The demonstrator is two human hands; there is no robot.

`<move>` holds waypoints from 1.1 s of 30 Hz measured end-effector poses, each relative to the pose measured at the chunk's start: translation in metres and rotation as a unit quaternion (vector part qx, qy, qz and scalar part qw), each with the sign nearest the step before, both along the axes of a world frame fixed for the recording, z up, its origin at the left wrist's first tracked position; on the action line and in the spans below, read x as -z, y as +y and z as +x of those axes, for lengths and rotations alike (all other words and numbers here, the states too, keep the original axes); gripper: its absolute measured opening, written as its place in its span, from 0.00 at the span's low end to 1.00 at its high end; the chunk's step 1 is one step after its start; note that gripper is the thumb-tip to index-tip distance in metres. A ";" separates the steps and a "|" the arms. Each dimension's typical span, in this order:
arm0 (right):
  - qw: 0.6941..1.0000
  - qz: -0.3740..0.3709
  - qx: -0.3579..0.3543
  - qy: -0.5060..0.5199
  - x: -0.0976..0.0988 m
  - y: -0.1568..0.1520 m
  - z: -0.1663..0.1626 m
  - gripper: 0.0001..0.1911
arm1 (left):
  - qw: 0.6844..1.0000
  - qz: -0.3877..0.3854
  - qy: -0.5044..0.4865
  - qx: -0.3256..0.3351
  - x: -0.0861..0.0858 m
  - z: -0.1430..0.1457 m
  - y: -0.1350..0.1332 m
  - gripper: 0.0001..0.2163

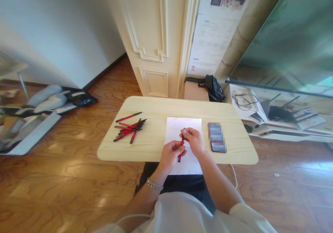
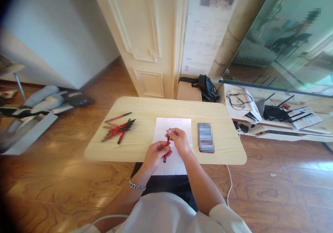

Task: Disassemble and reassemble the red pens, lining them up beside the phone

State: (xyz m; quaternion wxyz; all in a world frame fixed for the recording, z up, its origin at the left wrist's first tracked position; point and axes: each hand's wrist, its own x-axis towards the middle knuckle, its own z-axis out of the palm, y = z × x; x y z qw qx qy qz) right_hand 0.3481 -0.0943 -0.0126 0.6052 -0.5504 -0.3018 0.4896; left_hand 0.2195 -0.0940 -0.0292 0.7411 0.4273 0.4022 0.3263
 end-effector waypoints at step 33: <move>0.990 -0.011 0.070 -0.119 0.010 -0.002 -0.002 0.16 | 0.998 0.045 0.049 -0.006 0.009 0.006 0.002 0.11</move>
